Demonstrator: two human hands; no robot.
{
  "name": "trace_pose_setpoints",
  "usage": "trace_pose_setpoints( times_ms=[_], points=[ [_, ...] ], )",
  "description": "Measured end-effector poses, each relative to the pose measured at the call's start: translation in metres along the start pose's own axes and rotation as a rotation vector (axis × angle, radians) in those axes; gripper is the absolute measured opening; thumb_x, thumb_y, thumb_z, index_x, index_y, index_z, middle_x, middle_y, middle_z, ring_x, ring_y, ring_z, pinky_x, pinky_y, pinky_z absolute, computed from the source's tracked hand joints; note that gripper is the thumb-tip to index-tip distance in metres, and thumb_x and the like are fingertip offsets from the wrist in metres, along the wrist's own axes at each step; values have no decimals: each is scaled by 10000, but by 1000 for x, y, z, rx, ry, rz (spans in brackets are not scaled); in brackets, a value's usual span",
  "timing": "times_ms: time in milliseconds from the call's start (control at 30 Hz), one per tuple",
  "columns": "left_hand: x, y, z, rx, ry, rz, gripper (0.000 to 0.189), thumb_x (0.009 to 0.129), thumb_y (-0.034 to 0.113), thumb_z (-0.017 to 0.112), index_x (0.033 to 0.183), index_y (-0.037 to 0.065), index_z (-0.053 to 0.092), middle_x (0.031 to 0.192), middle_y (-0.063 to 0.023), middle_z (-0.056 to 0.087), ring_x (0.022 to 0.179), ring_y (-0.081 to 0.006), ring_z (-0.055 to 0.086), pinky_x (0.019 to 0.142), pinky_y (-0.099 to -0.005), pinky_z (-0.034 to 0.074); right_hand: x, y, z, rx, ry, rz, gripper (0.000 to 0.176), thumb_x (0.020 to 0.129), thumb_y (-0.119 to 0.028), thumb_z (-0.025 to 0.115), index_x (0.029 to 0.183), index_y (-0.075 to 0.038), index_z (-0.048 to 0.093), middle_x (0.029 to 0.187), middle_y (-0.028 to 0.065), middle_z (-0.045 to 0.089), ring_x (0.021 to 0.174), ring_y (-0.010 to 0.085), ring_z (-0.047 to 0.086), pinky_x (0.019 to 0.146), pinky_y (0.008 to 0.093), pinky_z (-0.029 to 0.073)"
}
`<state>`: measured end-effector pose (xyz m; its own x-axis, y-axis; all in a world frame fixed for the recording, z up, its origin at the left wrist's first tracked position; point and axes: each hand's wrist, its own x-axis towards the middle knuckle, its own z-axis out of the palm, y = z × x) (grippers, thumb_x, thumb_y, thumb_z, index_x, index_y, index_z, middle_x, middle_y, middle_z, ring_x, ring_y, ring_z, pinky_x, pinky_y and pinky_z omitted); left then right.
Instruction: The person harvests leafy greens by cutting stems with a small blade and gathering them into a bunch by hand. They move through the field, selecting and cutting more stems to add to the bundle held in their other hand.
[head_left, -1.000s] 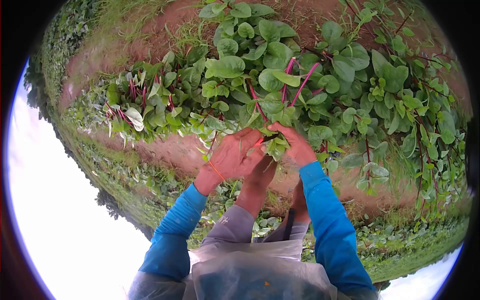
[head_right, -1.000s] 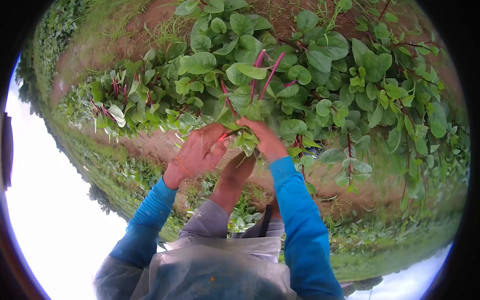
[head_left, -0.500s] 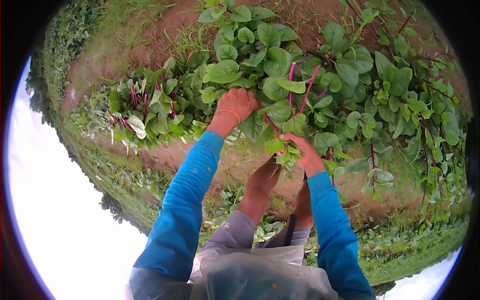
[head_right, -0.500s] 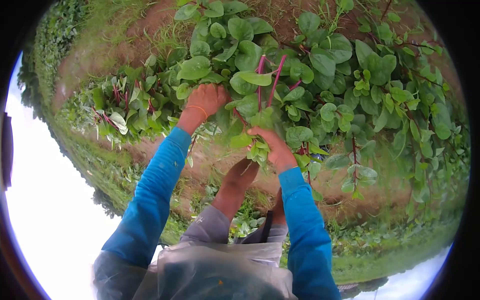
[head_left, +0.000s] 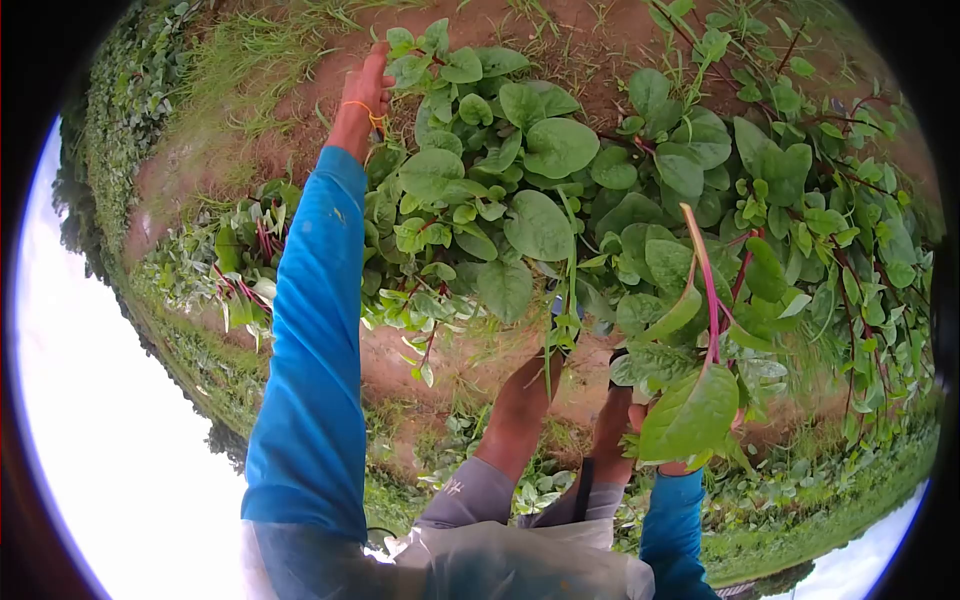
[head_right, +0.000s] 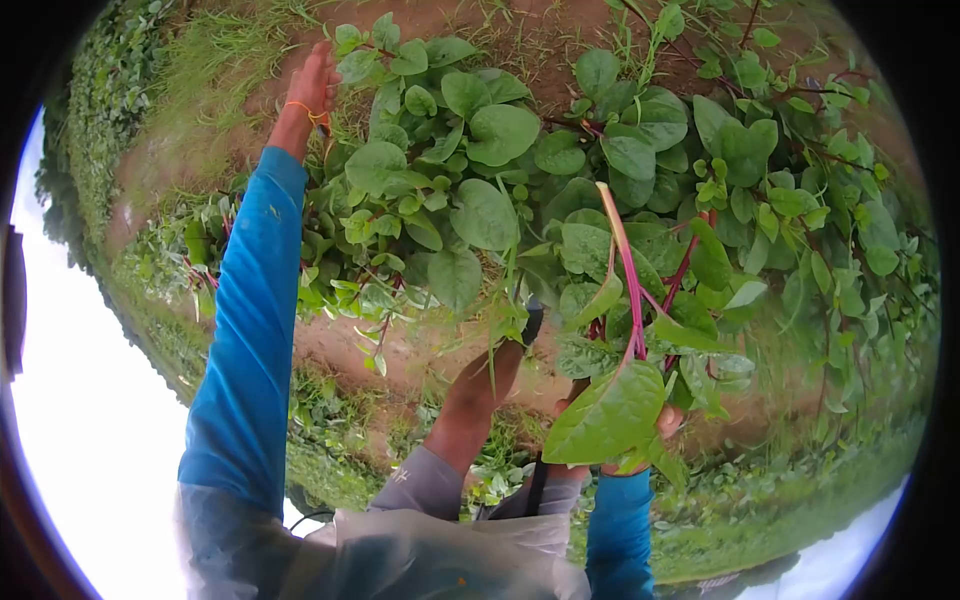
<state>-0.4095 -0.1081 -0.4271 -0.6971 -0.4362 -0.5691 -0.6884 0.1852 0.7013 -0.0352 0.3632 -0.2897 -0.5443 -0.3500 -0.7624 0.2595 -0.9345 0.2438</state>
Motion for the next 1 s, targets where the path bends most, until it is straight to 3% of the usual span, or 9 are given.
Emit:
trace_pose_setpoints(
  times_ms=[67, 133, 200, 400, 567, 633, 767, 900, 1000],
  points=[
    [40, -8, 17, 33, -107, -231, 497, 844, 525, 656, 1005, 71, 534, 721, -14, 527, 515, -87, 420, 430, -248, 325, -2, 0, 1, -42, 203, -164, 593, 780, -460, 645, 1209, -52, 603, 1047, 199, 685, 887, 399, 670, 827, 518, 527],
    [49, -11, 32, -1, -107, -208, 417, 862, 463, 639, 976, 77, 530, 704, -17, 527, 509, -98, 425, 429, -253, 326, 6, -2, 15, -57, 305, -267, 549, 800, -454, 634, 1196, -74, 608, 1016, 188, 692, 858, 390, 674, 811, 508, 524],
    [52, -17, 39, -31, -101, -204, 340, 880, 400, 623, 948, 82, 526, 686, -21, 527, 502, -108, 430, 428, -258, 328, 32, -9, 34, -46, -438, 94, 395, 854, -473, 598, 1027, -118, 581, 737, 63, 638, 700, 278, 630, 705, 429, 471],
    [11, -46, -37, -557, -142, -226, 160, 903, 232, 579, 832, 101, 521, 669, -20, 547, 490, -131, 466, 407, -269, 355, 45, -11, 44, -214, -421, 41, 371, 862, -500, 537, 1006, -173, 639, 663, 1, 635, 623, 211, 606, 734, 409, 441],
    [-59, -83, -63, -481, -106, -220, 153, 914, 239, 584, 858, 109, 528, 680, -17, 547, 495, -131, 468, 395, -282, 360, 43, -9, 62, -239, -346, -36, 346, 911, -508, 496, 985, -198, 632, 638, -57, 607, 581, 159, 559, 701, 367, 417],
    [-64, -78, -45, -404, 14, -249, 139, 926, 235, 581, 880, 113, 532, 684, -16, 544, 485, -119, 459, 381, -272, 343, 46, -4, 65, -193, -280, -50, 331, 917, -508, 490, 963, -208, 621, 622, -72, 583, 563, 131, 527, 684, 344, 401],
    [-62, -30, 36, -293, -47, -133, 141, 946, 241, 572, 918, 106, 545, 684, -15, 543, 469, -101, 442, 370, -249, 325, 47, 3, 76, -149, -347, -91, 264, 929, -432, 486, 967, -173, 520, 622, -58, 477, 601, 132, 481, 728, 334, 392],
    [-55, 26, 144, -162, -485, 37, 300, 941, 381, 645, 1003, 100, 562, 716, -9, 554, 468, -62, 426, 361, -220, 315, 29, 9, 89, -70, -399, -106, 290, 901, -456, 515, 939, -169, 510, 603, -66, 468, 600, 130, 486, 718, 333, 394],
    [-44, 59, 213, -208, -583, 3, 286, 956, 348, 624, 1134, 137, 548, 749, -38, 571, 472, -85, 445, 356, -220, 323, 1, 7, 92, -9, -389, -120, 301, 859, -468, 566, 922, -181, 501, 585, -58, 464, 599, 151, 497, 708, 340, 396]
  ],
)
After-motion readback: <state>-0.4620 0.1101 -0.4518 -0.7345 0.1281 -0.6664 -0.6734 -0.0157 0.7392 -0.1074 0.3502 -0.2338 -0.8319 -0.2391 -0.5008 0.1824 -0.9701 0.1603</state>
